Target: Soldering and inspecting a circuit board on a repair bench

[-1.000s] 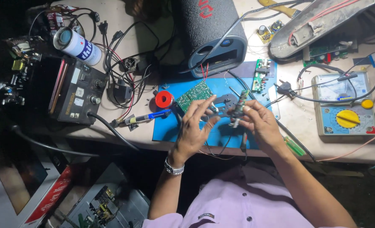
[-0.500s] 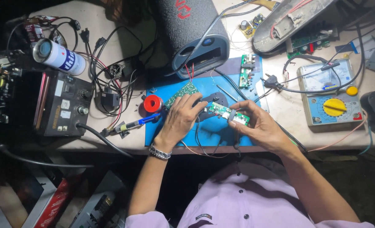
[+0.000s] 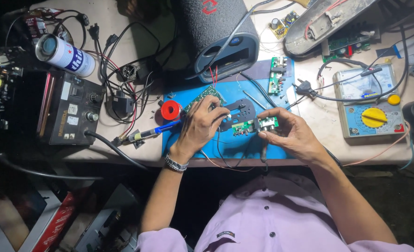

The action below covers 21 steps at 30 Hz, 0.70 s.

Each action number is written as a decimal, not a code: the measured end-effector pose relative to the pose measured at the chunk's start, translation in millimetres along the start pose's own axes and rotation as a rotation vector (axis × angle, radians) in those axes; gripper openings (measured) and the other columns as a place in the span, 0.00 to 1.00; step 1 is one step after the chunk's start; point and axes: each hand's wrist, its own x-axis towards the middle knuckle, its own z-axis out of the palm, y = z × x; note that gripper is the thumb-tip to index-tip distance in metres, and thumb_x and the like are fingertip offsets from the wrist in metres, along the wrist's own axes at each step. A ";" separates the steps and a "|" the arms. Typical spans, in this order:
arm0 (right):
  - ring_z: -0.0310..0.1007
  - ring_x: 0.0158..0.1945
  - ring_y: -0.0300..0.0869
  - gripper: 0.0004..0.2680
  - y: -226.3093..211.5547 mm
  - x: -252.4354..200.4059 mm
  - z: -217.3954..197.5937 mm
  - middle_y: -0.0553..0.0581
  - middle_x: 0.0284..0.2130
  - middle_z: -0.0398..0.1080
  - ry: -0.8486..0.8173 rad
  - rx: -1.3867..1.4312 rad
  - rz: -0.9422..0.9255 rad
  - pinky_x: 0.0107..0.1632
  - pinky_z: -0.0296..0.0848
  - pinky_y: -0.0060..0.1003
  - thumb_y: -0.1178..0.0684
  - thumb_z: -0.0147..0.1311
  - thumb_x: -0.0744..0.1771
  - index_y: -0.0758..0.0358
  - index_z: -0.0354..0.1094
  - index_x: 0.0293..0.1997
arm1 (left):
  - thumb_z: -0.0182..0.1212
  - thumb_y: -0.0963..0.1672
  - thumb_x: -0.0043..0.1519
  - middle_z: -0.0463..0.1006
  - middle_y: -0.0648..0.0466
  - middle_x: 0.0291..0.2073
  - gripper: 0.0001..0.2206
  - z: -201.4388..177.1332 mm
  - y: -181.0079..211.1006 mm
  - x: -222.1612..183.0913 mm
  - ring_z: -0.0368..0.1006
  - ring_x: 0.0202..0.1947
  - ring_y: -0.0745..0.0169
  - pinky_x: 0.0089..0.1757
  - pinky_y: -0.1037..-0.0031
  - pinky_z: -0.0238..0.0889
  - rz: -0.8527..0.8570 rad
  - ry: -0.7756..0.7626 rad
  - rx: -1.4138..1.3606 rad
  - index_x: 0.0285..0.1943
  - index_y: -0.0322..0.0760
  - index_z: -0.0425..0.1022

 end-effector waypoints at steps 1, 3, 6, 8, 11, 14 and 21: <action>0.73 0.47 0.39 0.18 2.0 2.5 1.1 0.59 0.45 0.74 -0.002 0.007 0.004 0.49 0.78 0.38 0.60 0.66 0.62 0.66 0.70 0.57 | 0.62 0.42 0.65 0.65 0.58 0.40 0.02 1.2 0.3 -1.7 0.70 0.36 0.55 0.37 0.68 0.61 -0.006 0.019 -0.030 0.43 0.43 0.78; 0.73 0.51 0.41 0.17 2.6 10.1 3.7 0.59 0.47 0.74 -0.015 0.011 -0.002 0.51 0.77 0.39 0.59 0.66 0.63 0.66 0.71 0.57 | 0.62 0.43 0.66 0.66 0.58 0.40 0.02 2.1 -0.1 -2.0 0.71 0.37 0.54 0.38 0.68 0.63 -0.014 0.049 -0.048 0.43 0.44 0.78; 0.74 0.42 0.38 0.16 8.8 19.9 8.6 0.57 0.40 0.69 -0.066 0.099 0.067 0.45 0.80 0.34 0.63 0.63 0.64 0.69 0.68 0.57 | 0.63 0.43 0.65 0.68 0.58 0.41 0.02 6.5 -3.2 -5.9 0.72 0.36 0.52 0.39 0.65 0.65 -0.037 0.088 -0.107 0.44 0.45 0.79; 0.73 0.46 0.41 0.17 20.3 31.6 7.2 0.59 0.44 0.67 -0.057 0.154 0.126 0.52 0.78 0.46 0.58 0.61 0.65 0.64 0.66 0.60 | 0.62 0.43 0.66 0.69 0.60 0.41 0.03 14.1 -11.0 -9.4 0.74 0.36 0.54 0.40 0.65 0.67 -0.056 0.119 -0.134 0.46 0.47 0.79; 0.69 0.48 0.43 0.20 -21.1 23.8 32.3 0.62 0.48 0.67 -0.007 0.227 0.202 0.54 0.77 0.47 0.55 0.58 0.64 0.62 0.61 0.64 | 0.62 0.43 0.66 0.75 0.60 0.35 0.05 17.2 -7.1 -14.2 0.79 0.36 0.53 0.40 0.68 0.71 -0.126 0.136 -0.212 0.47 0.49 0.82; 0.69 0.50 0.42 0.23 6.0 29.9 30.0 0.64 0.51 0.69 -0.007 0.318 0.193 0.55 0.75 0.46 0.57 0.59 0.64 0.62 0.54 0.66 | 0.63 0.44 0.66 0.79 0.61 0.35 0.06 15.1 0.8 -15.5 0.81 0.37 0.56 0.41 0.71 0.72 -0.203 0.149 -0.218 0.47 0.52 0.82; 0.78 0.47 0.44 0.23 10.2 41.5 41.0 0.53 0.37 0.65 -0.074 0.380 0.144 0.54 0.79 0.52 0.58 0.57 0.67 0.65 0.55 0.70 | 0.66 0.44 0.62 0.86 0.61 0.34 0.06 -17.5 34.6 -17.7 0.83 0.38 0.59 0.40 0.75 0.73 -0.479 0.175 -0.404 0.45 0.54 0.85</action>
